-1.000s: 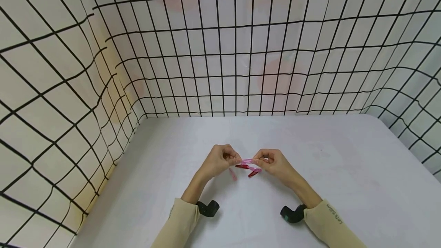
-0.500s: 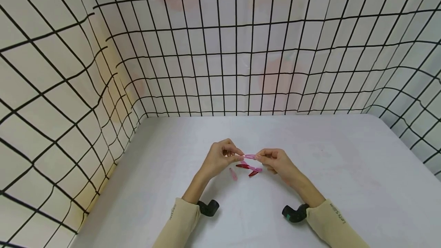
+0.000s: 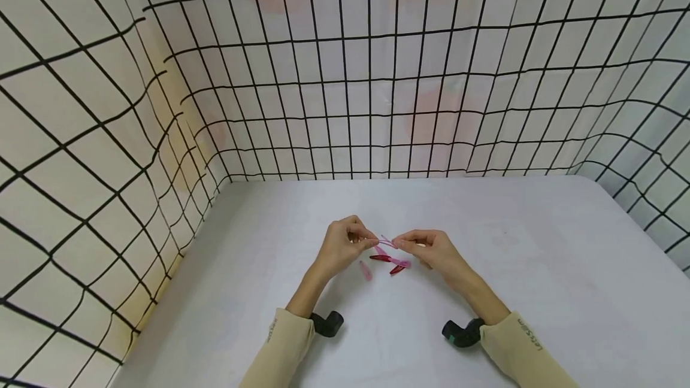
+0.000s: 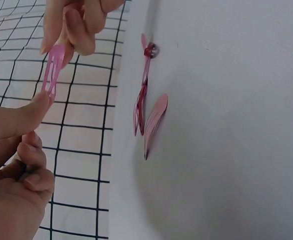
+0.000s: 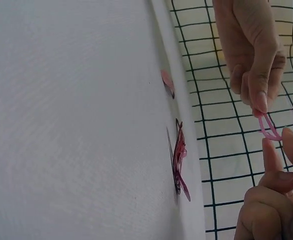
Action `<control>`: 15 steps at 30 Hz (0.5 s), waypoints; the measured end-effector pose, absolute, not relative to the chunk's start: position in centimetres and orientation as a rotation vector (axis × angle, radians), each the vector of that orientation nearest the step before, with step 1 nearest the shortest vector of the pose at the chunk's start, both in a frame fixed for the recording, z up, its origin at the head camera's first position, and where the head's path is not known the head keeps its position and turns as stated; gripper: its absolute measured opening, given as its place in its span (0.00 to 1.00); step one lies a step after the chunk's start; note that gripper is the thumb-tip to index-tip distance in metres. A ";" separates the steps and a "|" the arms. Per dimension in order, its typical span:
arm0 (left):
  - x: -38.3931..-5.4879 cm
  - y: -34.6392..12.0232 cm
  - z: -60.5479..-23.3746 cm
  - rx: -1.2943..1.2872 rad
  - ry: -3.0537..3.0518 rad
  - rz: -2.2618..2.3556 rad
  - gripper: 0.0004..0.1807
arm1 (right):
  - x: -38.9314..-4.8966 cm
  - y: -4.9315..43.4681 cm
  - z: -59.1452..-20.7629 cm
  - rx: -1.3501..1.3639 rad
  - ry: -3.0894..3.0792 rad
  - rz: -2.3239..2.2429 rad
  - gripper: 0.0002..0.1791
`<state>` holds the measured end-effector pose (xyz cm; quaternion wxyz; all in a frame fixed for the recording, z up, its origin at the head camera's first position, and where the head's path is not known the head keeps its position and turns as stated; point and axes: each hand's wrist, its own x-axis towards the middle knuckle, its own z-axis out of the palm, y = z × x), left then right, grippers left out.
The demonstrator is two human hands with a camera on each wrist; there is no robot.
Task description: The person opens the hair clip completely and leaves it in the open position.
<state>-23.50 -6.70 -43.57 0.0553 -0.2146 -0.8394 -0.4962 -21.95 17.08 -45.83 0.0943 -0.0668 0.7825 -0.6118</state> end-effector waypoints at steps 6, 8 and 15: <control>-23.5 -6.4 -43.7 -0.628 -2.551 -1.489 0.03 | -21.8 16.5 -45.9 -0.279 2.626 -1.726 0.10; -23.5 -6.3 -43.7 -0.631 -2.553 -1.485 0.03 | -21.7 16.3 -45.8 -0.273 2.680 -1.721 0.07; -24.5 -5.6 -43.8 -0.676 -2.657 -1.394 0.02 | -22.2 16.1 -45.8 -0.141 2.748 -1.701 0.07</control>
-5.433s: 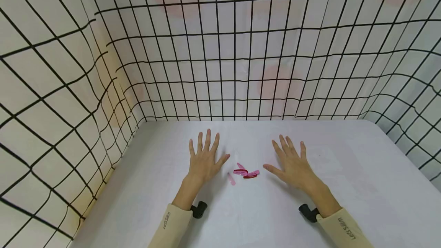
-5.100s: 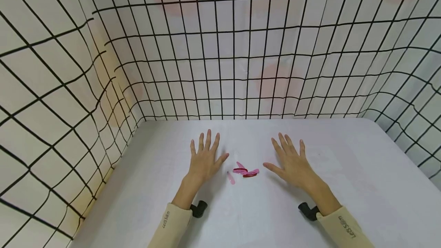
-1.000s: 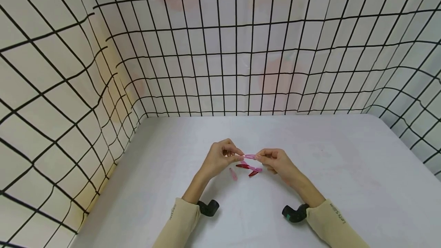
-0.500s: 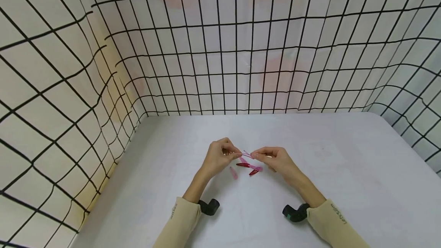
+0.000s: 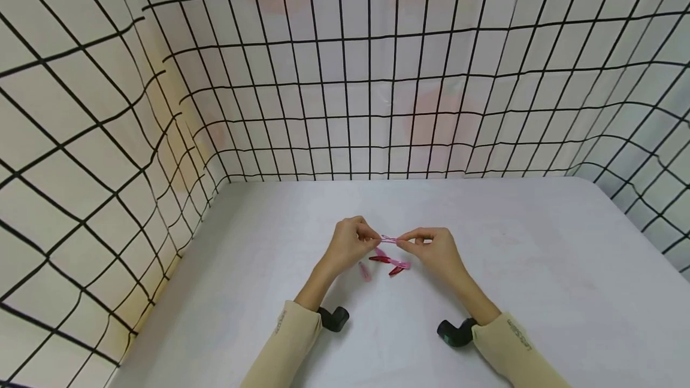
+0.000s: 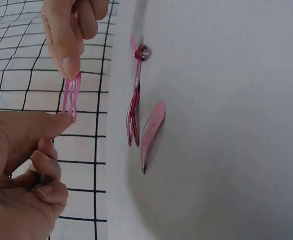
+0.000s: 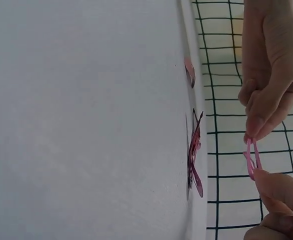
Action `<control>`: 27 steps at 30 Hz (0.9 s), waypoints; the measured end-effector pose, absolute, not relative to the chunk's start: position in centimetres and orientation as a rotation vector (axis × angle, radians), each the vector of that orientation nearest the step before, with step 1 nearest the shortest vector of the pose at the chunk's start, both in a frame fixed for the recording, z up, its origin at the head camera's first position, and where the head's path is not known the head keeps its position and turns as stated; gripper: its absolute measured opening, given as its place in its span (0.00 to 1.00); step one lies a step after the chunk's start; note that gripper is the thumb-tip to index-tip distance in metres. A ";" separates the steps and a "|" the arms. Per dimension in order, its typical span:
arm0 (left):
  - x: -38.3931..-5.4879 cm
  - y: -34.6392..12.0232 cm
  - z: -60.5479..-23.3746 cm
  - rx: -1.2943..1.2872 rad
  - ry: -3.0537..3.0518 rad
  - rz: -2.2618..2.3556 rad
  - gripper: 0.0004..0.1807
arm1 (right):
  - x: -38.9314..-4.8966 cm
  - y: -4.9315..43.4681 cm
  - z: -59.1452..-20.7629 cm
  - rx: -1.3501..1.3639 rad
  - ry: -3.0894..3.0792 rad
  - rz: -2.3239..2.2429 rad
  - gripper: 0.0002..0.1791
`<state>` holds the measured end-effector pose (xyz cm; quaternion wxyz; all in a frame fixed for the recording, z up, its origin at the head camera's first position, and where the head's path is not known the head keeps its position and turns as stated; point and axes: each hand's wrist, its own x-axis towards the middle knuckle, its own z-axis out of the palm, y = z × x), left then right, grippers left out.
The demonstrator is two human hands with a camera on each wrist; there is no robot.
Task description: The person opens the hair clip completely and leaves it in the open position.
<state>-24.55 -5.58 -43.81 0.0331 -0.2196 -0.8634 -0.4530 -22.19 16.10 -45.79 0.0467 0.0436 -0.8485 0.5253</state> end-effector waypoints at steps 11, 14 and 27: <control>-27.3 -4.0 -44.2 -0.591 -2.721 -1.346 0.02 | -24.6 16.7 -46.7 -0.150 -2.623 1.732 0.12; -27.5 -3.8 -44.5 -0.575 -2.721 -1.330 0.02 | -25.0 16.5 -47.0 -0.198 -2.628 1.742 0.11; -28.5 -3.5 -45.3 -0.319 -2.808 -1.496 0.03 | -25.7 16.1 -47.6 -0.210 -2.626 1.704 0.11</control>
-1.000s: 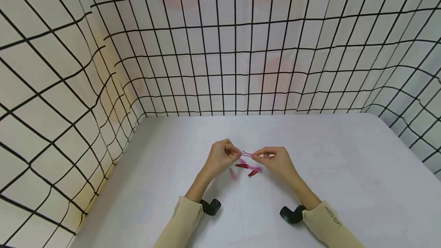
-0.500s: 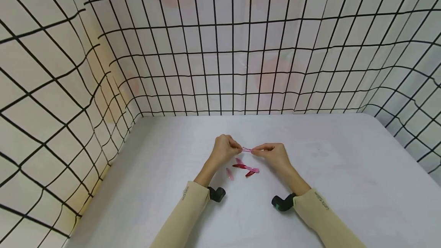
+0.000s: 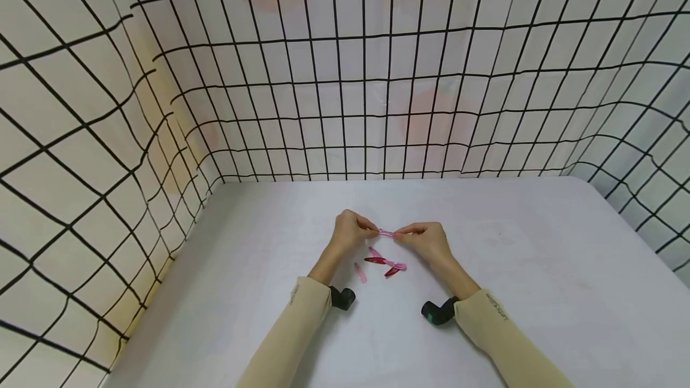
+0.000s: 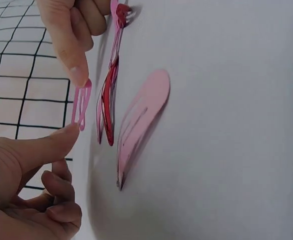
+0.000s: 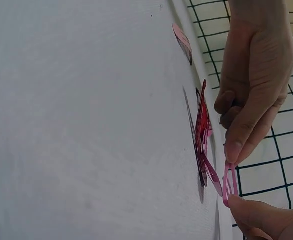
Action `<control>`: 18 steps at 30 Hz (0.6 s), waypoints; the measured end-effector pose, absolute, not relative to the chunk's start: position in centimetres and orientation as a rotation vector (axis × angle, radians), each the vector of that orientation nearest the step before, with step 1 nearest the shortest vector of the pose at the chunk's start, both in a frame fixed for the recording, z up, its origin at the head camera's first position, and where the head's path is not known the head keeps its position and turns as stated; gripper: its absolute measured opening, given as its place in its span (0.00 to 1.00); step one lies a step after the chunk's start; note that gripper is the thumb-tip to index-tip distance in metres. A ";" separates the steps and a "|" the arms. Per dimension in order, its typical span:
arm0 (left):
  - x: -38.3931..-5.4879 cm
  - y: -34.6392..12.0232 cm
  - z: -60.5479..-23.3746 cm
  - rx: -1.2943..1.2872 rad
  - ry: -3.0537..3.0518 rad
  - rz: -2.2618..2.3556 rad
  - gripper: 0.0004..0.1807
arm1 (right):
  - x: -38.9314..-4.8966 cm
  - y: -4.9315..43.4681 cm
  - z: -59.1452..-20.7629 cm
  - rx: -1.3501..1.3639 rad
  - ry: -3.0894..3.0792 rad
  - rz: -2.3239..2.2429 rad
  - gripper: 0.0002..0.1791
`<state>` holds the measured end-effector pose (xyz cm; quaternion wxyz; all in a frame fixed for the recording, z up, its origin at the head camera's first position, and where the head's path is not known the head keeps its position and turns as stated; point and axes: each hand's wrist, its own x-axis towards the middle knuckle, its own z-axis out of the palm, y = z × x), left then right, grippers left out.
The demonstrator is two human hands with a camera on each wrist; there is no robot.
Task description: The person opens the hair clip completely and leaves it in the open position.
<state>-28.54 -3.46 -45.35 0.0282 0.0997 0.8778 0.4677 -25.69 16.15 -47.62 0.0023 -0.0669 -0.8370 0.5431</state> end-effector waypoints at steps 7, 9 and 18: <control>-28.7 -3.4 -45.6 0.239 2.669 1.440 0.03 | -25.9 16.1 -47.7 -0.202 -2.650 1.690 0.09; -28.7 -3.4 -45.7 0.233 2.664 1.449 0.03 | -25.9 16.1 -47.7 -0.199 -2.658 1.676 0.09; -27.8 -4.4 -45.8 0.131 2.635 1.464 0.06 | -24.7 16.6 -47.3 -0.217 -2.704 1.656 0.12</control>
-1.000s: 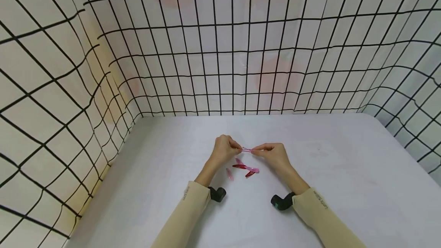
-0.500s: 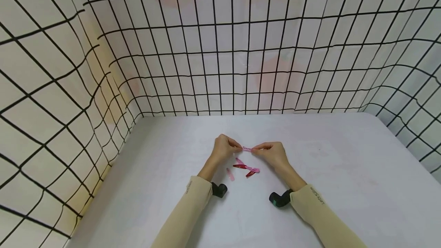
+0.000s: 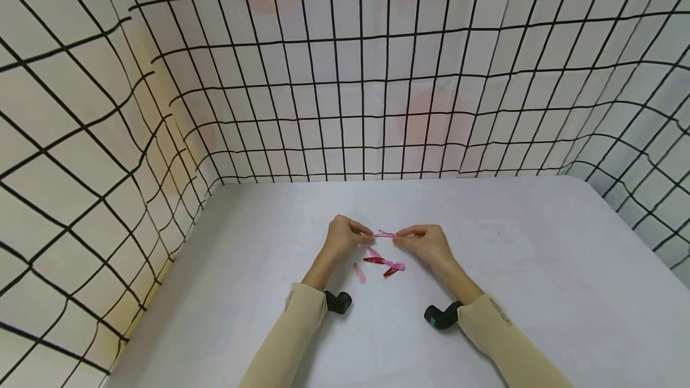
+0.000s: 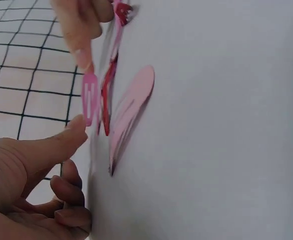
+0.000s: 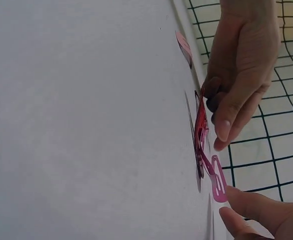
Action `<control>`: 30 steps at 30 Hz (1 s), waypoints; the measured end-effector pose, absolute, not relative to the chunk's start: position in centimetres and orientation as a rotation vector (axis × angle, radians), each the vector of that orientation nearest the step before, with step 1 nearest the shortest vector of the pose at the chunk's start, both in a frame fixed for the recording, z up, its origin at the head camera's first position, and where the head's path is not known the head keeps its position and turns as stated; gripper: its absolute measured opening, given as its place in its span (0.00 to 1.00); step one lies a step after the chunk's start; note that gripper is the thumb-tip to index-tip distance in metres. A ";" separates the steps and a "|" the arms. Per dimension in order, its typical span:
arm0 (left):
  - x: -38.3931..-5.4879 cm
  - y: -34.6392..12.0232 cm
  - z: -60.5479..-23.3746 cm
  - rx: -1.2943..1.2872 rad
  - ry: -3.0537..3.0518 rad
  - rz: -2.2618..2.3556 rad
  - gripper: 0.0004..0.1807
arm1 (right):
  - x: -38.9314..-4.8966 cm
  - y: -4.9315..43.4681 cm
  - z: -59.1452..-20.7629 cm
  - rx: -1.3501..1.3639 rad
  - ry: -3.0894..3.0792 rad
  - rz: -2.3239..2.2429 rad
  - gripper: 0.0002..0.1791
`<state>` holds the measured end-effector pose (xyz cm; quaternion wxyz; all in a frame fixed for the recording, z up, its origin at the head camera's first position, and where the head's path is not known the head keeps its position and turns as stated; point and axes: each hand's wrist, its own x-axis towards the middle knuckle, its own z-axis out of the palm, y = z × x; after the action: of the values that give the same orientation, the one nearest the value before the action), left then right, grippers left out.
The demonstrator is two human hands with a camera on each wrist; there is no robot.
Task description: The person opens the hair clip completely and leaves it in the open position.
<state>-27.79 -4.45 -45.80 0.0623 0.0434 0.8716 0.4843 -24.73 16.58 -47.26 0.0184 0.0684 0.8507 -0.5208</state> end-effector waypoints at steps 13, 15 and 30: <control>-24.6 -6.2 -45.5 0.317 2.495 1.532 0.06 | -21.5 18.5 -47.2 0.031 2.498 -1.518 0.15; -24.4 -6.0 -45.7 0.350 2.489 1.523 0.07 | -21.3 18.5 -47.1 -0.005 2.512 -1.518 0.15; -23.7 -5.4 -45.9 0.411 2.521 1.494 0.08 | -20.9 18.1 -46.9 -0.083 2.535 -1.522 0.13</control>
<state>-23.69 -5.36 -45.92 0.0912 0.1384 0.8484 0.5028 -20.88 18.09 -46.94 0.0916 -0.0278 0.8534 -0.5124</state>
